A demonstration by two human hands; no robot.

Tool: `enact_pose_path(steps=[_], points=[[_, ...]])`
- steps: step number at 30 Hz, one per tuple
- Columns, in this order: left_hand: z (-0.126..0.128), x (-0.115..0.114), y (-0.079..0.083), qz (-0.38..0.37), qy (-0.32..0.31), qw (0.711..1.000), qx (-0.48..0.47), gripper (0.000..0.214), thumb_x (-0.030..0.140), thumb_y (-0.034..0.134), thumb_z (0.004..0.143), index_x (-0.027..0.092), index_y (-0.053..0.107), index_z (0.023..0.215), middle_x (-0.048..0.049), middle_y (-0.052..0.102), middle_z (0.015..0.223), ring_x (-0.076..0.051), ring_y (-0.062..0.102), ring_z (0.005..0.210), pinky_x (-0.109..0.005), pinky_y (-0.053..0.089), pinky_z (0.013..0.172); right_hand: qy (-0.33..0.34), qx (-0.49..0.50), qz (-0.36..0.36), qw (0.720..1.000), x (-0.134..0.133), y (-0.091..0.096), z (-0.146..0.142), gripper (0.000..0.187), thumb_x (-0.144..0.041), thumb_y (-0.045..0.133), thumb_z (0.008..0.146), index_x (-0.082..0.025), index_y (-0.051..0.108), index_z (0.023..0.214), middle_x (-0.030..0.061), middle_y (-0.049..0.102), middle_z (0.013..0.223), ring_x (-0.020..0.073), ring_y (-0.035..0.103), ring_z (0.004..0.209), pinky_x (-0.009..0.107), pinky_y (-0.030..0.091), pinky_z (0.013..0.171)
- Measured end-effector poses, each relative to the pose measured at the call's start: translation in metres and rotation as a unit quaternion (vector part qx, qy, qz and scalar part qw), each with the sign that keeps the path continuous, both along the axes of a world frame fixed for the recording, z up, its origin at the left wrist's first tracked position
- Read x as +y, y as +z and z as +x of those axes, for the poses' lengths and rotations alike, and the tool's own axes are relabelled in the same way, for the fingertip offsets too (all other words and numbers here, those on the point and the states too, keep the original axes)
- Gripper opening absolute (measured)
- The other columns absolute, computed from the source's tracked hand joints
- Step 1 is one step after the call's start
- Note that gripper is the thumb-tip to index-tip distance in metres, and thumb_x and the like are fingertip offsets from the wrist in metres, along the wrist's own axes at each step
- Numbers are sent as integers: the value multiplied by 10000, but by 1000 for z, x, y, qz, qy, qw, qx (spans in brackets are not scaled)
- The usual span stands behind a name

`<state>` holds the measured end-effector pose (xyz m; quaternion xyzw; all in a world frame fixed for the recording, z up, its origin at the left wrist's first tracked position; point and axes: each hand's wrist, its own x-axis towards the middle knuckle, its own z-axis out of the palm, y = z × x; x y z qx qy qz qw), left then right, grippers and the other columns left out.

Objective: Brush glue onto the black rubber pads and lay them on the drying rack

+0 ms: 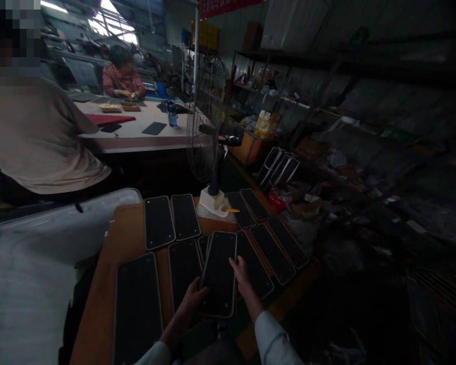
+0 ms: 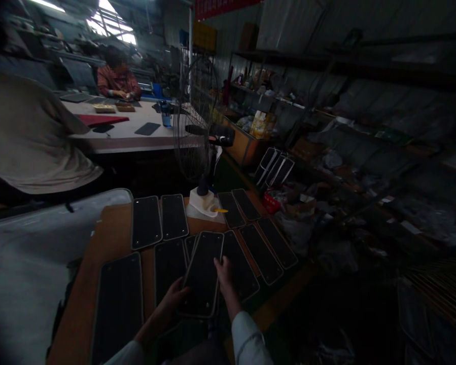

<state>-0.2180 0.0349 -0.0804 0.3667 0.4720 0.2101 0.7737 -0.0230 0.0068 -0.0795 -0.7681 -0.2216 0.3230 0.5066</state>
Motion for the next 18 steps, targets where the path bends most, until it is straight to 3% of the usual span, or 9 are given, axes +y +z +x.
enact_pose_path(steps=[4, 7, 12, 15, 18], points=[[13, 8, -37, 66, -21, 988, 139, 373, 271, 719, 684, 116, 581, 994, -118, 730, 944, -273, 704, 923, -328, 573, 776, 4, 1, -26, 1000, 22, -13, 42, 249, -361, 769, 569, -226, 563, 609, -8, 647, 609, 232, 677, 706, 327, 536, 640], [16, 5, -52, 106, -43, 970, 214, 325, 259, 658, 716, 130, 581, 1005, -104, 731, 973, -266, 700, 949, -307, 559, 792, 8, 32, -8, 999, 57, -15, 87, 262, -382, 763, 604, -214, 604, 728, 14, 683, 700, 210, 682, 680, 307, 540, 590], [17, -4, -49, 173, -106, 921, 332, 356, 243, 546, 800, 156, 534, 1146, -97, 728, 1083, -244, 681, 1047, -285, 506, 876, 17, 110, 50, 992, 144, -21, 144, 386, -414, 729, 695, -202, 589, 986, -4, 696, 750, 151, 676, 592, 272, 556, 556], [16, -10, -44, 180, -155, 897, 373, 389, 231, 477, 853, 186, 460, 1240, -87, 713, 1157, -209, 679, 1064, -251, 484, 873, 21, 127, 83, 988, 186, -30, 152, 436, -433, 747, 687, -218, 584, 1029, -19, 698, 766, 142, 679, 611, 262, 567, 572], [13, -14, -43, 157, -172, 887, 399, 422, 226, 452, 873, 205, 418, 1293, -72, 698, 1201, -179, 671, 1090, -212, 472, 870, 32, 120, 104, 987, 211, -38, 149, 481, -523, 687, 725, -209, 593, 1077, -4, 707, 800, 140, 669, 617, 259, 565, 575]])
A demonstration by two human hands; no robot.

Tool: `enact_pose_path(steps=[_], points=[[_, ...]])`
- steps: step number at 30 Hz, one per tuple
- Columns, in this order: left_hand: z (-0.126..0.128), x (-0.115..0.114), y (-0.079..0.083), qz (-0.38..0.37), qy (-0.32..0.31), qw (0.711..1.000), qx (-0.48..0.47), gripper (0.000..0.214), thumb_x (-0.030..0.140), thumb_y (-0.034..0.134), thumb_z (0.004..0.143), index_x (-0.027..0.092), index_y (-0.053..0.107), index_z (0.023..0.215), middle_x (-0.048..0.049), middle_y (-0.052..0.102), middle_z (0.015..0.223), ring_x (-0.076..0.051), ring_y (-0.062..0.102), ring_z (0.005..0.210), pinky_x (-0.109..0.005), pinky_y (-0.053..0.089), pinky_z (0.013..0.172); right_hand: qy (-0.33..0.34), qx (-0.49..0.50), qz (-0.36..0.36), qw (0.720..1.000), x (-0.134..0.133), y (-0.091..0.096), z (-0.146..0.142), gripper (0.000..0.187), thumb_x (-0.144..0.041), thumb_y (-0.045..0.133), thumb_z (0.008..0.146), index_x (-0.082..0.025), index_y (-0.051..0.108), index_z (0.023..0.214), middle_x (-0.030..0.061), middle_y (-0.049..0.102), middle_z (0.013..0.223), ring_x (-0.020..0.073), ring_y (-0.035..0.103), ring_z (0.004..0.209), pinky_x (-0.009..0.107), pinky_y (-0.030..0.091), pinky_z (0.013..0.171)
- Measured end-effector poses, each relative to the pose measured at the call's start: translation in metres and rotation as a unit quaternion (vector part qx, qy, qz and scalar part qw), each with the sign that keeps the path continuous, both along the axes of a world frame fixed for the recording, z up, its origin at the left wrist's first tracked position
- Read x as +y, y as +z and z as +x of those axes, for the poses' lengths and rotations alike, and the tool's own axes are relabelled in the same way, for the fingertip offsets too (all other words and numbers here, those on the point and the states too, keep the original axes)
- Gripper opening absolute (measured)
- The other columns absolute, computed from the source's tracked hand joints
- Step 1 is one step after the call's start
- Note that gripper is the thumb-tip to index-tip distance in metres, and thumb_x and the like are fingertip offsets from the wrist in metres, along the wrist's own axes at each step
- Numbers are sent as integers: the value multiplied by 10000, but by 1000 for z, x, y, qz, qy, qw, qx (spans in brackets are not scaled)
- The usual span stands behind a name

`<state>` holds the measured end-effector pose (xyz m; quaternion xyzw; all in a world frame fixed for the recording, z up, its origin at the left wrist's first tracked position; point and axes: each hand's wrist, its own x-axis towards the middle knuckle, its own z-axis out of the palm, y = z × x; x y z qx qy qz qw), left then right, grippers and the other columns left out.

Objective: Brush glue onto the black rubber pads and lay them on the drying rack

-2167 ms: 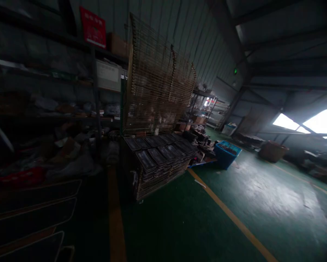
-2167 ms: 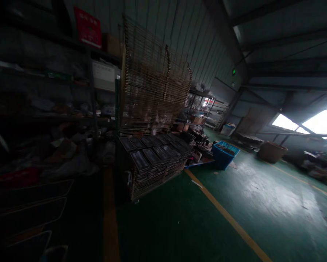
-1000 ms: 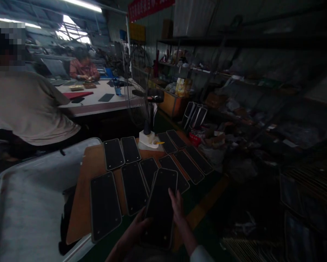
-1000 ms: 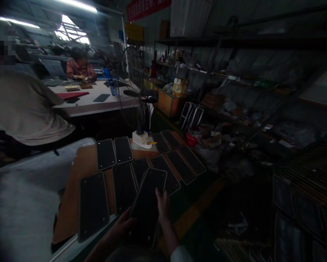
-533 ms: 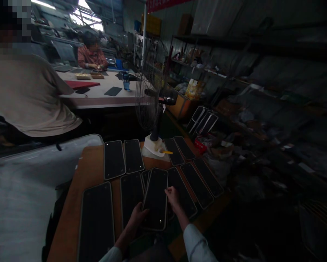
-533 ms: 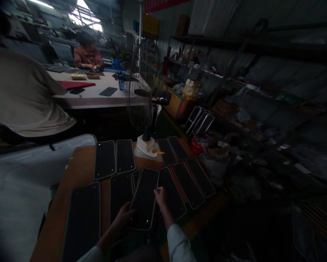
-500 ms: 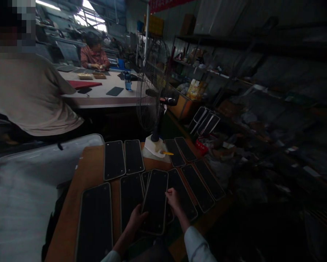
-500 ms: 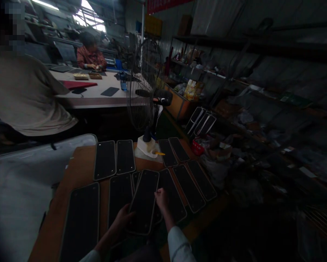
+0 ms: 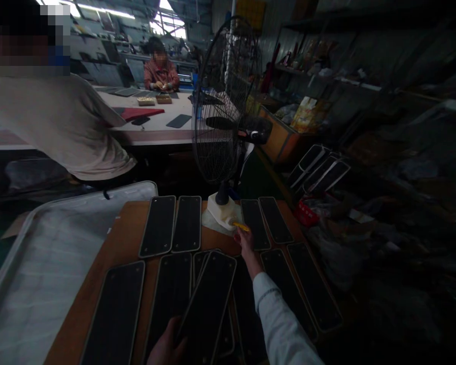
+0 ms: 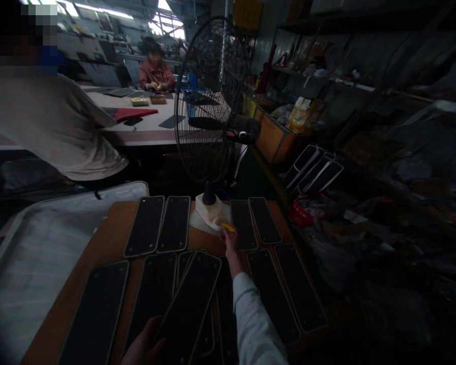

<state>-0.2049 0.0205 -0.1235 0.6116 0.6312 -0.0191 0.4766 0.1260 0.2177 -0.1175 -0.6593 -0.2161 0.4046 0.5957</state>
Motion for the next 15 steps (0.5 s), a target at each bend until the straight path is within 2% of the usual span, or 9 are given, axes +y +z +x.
enact_pose_path(steps=[4, 8, 12, 15], points=[[-3, 1, 2, -25, -1, 999, 24, 425, 176, 463, 851, 199, 428, 1274, -67, 695, 1203, -170, 660, 1109, -201, 458, 882, 24, -57, 14, 998, 14, 2, 0, 539, -602, 549, 802, -165, 617, 1110, 38, 716, 812, 154, 650, 624, 266, 545, 578], [-2, 5, 10, -22, -6, 1000, 21, 339, 167, 474, 848, 221, 476, 1182, -51, 710, 1156, -178, 672, 1070, -217, 456, 866, 90, -162, 29, 982, 14, 22, 11, 463, -526, 507, 865, -164, 656, 1111, 71, 735, 884, 174, 645, 661, 289, 540, 629], [-3, 6, 11, -25, -7, 1000, 15, 341, 168, 489, 842, 200, 478, 1182, -71, 706, 1148, -181, 671, 1061, -212, 451, 841, 189, -271, 40, 943, 8, 44, 18, 259, -313, 573, 856, -218, 714, 1051, 68, 716, 1092, 204, 658, 933, 332, 513, 871], [-5, 6, 9, -20, -2, 1000, 12, 399, 165, 491, 835, 164, 447, 1232, -108, 692, 1186, -191, 664, 1071, -228, 448, 863, 261, -328, 36, 907, -1, 54, 19, 271, -170, 609, 813, -265, 737, 1032, 37, 715, 1093, 214, 622, 1056, 348, 443, 993]])
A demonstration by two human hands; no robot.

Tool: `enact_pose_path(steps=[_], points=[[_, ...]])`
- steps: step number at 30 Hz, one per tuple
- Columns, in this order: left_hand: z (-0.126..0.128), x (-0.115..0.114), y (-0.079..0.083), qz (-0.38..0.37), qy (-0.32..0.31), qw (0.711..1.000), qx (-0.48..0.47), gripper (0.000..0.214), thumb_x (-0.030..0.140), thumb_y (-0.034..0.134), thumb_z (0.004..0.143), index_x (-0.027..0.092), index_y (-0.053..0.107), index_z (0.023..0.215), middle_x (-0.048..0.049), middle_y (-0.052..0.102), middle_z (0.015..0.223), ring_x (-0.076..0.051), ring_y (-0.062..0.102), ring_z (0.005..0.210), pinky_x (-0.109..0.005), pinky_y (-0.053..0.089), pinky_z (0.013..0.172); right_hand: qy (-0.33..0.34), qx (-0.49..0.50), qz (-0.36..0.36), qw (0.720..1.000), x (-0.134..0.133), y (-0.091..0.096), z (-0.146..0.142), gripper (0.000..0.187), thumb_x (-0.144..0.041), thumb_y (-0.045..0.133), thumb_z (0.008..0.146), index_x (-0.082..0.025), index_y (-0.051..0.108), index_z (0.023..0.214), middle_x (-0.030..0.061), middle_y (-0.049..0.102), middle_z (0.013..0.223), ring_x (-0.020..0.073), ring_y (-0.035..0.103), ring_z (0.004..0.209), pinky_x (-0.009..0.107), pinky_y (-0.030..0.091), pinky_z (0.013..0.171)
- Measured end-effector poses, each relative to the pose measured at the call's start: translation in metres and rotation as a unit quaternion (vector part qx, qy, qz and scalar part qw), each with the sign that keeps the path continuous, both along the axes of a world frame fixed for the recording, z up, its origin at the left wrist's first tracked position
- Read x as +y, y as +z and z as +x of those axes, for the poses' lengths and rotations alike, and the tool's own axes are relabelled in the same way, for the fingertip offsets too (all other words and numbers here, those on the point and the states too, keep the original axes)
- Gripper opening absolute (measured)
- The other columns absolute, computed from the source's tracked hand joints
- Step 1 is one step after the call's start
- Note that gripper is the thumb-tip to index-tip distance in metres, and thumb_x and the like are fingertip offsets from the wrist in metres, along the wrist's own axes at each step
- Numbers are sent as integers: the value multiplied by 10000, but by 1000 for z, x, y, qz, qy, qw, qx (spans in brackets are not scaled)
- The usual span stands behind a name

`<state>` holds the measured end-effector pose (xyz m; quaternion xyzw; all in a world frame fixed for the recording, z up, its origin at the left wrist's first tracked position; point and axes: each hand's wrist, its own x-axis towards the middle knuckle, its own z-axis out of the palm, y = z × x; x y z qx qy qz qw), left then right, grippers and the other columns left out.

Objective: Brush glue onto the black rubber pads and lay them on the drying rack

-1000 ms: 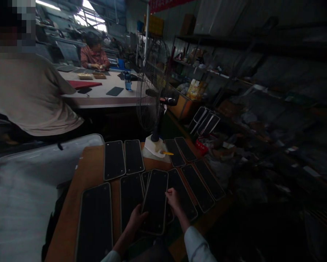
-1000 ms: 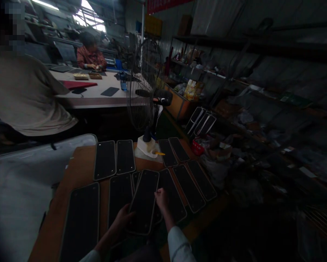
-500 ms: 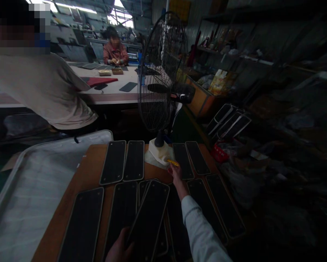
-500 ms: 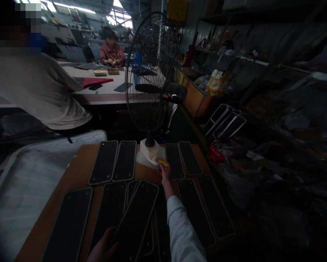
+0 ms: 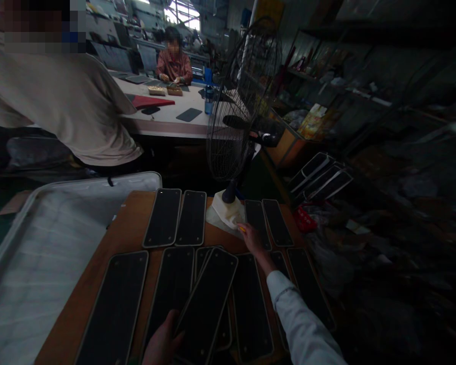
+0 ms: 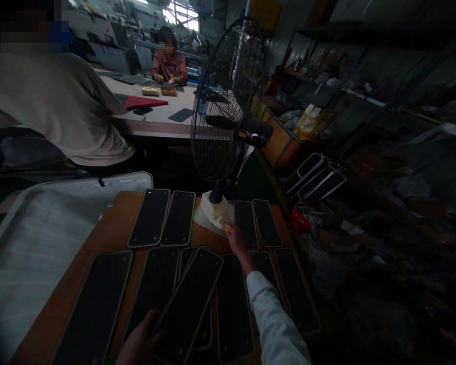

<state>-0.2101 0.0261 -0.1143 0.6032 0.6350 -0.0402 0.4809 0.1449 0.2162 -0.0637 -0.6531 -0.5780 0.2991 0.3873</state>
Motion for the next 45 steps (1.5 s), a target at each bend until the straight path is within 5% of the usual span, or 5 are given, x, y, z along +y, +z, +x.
enact_pose_path(steps=[8, 12, 19, 26, 45], points=[[-1, -1, -2, 3, -10, 1000, 25, 464, 208, 483, 848, 150, 411, 1302, -129, 651, 1274, -207, 618, 1171, -243, 421, 941, 72, -98, -25, 992, -29, 28, 6, 390, -72, 546, 825, -286, 719, 1102, 47, 704, 1103, 216, 621, 1044, 343, 441, 983], [-1, 0, 0, -2, -3, 1000, 10, 424, 196, 484, 833, 181, 466, 1257, -99, 675, 1236, -198, 637, 1136, -228, 432, 911, -12, 49, 3, 999, -26, 35, 5, 199, -238, 647, 808, -276, 743, 979, 30, 726, 1033, 219, 646, 1014, 344, 462, 969], [4, 6, 22, -12, 18, 1000, 22, 417, 214, 518, 797, 231, 528, 1214, -63, 701, 1183, -218, 644, 1126, -256, 444, 917, -208, 219, 4, 953, 2, -4, 1, 436, -544, 615, 775, -187, 646, 1024, 33, 715, 754, 200, 686, 669, 303, 546, 614], [7, 7, 28, -9, 25, 1000, 11, 437, 234, 547, 777, 242, 544, 1214, -52, 705, 1188, -221, 629, 1161, -253, 443, 945, -320, 352, -16, 879, 5, -30, 3, 410, -488, 695, 696, -185, 585, 949, 6, 709, 647, 187, 702, 573, 278, 565, 538], [2, 4, 8, -13, -2, 1000, 15, 336, 175, 489, 858, 243, 425, 1181, -41, 693, 1193, -170, 659, 1095, -221, 449, 878, -360, 395, -23, 845, -5, -27, 16, 293, -414, 733, 711, -190, 545, 693, -21, 661, 514, 170, 684, 491, 250, 577, 452]])
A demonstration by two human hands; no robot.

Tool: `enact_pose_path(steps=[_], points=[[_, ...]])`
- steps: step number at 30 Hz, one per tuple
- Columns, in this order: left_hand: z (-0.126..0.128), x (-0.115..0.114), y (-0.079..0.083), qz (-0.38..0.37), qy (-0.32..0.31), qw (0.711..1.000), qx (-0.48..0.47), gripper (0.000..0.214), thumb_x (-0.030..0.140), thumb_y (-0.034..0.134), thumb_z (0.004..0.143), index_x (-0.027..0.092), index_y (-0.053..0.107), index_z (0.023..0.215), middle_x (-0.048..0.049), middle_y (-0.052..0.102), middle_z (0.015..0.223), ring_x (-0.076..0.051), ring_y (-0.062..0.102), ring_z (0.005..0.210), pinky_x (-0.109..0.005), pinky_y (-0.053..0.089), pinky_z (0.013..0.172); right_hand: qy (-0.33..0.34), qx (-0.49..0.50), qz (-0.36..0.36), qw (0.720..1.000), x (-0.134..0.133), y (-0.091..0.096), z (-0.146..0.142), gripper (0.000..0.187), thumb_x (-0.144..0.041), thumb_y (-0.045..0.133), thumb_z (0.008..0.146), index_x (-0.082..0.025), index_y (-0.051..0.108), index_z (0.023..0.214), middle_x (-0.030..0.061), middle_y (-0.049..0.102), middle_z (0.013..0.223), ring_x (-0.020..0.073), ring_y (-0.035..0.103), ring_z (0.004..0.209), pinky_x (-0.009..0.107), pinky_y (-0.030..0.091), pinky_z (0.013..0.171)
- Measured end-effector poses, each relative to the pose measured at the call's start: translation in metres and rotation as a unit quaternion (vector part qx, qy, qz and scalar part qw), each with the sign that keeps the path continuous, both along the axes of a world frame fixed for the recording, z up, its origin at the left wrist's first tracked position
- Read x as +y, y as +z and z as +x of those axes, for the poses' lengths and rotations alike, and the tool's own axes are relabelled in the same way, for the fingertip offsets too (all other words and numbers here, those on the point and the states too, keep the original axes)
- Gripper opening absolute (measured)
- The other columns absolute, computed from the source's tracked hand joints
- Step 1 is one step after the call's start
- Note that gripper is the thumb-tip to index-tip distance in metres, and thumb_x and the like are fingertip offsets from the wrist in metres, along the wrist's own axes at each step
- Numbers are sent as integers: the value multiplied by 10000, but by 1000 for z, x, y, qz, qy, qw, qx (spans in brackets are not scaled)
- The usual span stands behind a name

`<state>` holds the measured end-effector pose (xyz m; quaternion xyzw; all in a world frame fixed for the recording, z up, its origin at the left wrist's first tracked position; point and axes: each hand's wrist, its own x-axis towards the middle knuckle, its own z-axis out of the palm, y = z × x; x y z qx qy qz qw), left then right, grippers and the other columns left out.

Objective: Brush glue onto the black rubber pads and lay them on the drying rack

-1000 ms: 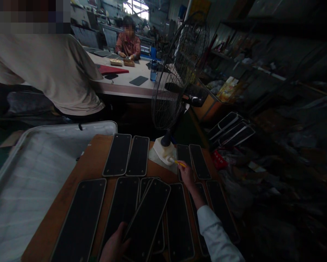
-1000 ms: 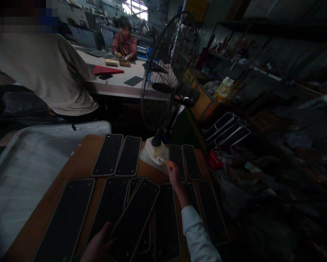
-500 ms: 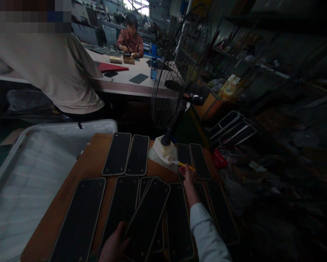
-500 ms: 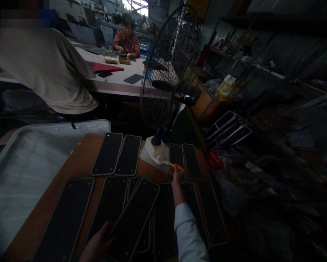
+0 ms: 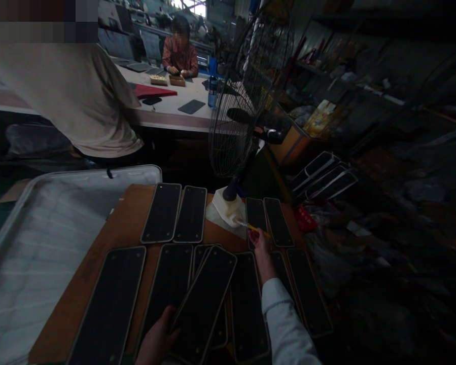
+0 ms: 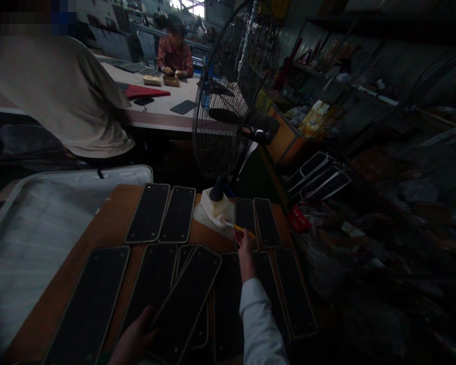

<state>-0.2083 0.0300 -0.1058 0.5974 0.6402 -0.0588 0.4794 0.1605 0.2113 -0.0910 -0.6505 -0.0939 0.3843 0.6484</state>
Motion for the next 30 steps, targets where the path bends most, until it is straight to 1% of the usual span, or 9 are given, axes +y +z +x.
enact_pose_path(steps=[3, 7, 9, 12, 14, 18, 20, 25, 30], points=[[-1, -1, 0, 0, 11, 1000, -14, 333, 174, 494, 847, 251, 431, 1165, -32, 693, 1193, -171, 655, 1101, -227, 446, 897, 14, -50, 13, 999, -15, 6, 8, 340, -484, 719, 715, -193, 550, 762, -27, 667, 548, 167, 686, 504, 259, 580, 471], [-2, -2, 1, 10, 11, 999, -37, 289, 180, 476, 846, 248, 434, 1124, -32, 704, 1159, -168, 666, 1061, -231, 453, 873, 67, -147, 45, 986, -25, 20, 7, 416, -529, 678, 760, -187, 586, 979, 0, 708, 713, 169, 709, 620, 286, 591, 582], [-2, -2, 1, 14, 10, 999, -35, 285, 185, 468, 848, 243, 428, 1124, -36, 709, 1130, -173, 673, 1034, -237, 459, 852, 115, -202, 58, 971, -24, 26, 2, 374, -492, 668, 791, -185, 623, 1000, 25, 714, 800, 169, 703, 673, 302, 585, 645], [-2, -2, -3, 11, 10, 1000, -22, 299, 182, 475, 840, 246, 430, 1129, -29, 715, 1102, -178, 682, 1015, -244, 467, 843, 190, -267, 76, 942, -18, 33, -7, 193, -346, 694, 801, -206, 697, 933, 46, 713, 914, 189, 688, 842, 332, 554, 823], [-3, -3, -8, 10, 10, 1000, -15, 310, 182, 488, 830, 253, 441, 1129, -23, 716, 1113, -179, 678, 1036, -244, 468, 861, 258, -355, 75, 895, -15, 35, -11, 138, -217, 666, 820, -233, 720, 946, 50, 701, 965, 199, 664, 941, 337, 514, 907], [-6, -8, -20, 30, 23, 999, -4, 357, 206, 501, 834, 247, 441, 1183, -44, 694, 1199, -188, 641, 1139, -253, 452, 941, 382, -597, 25, 705, -18, 35, -13, 357, -34, 507, 868, -242, 695, 1089, 79, 670, 1015, 211, 643, 960, 338, 518, 872], [-6, -9, -21, 36, 26, 999, -5, 359, 208, 494, 839, 246, 438, 1192, -52, 687, 1213, -186, 628, 1159, -260, 441, 963, 395, -625, 17, 673, -26, 34, -12, 375, -13, 486, 872, -226, 683, 1109, 85, 667, 1003, 220, 640, 963, 342, 524, 860], [-3, -10, -8, 22, 4, 1000, -7, 336, 206, 465, 860, 238, 427, 1192, -63, 701, 1149, -186, 669, 1043, -273, 466, 871, 388, -615, 44, 685, -45, 37, -10, 348, -61, 462, 917, -229, 643, 1163, 77, 650, 1051, 206, 632, 997, 336, 519, 896], [0, -16, 7, 48, -2, 997, 59, 348, 223, 455, 887, 223, 427, 1234, -93, 625, 1275, -196, 638, 1091, -288, 452, 892, 350, -593, 45, 724, -31, 33, -6, 309, -108, 455, 928, -215, 647, 1145, 85, 655, 1065, 207, 639, 1001, 336, 517, 898]])
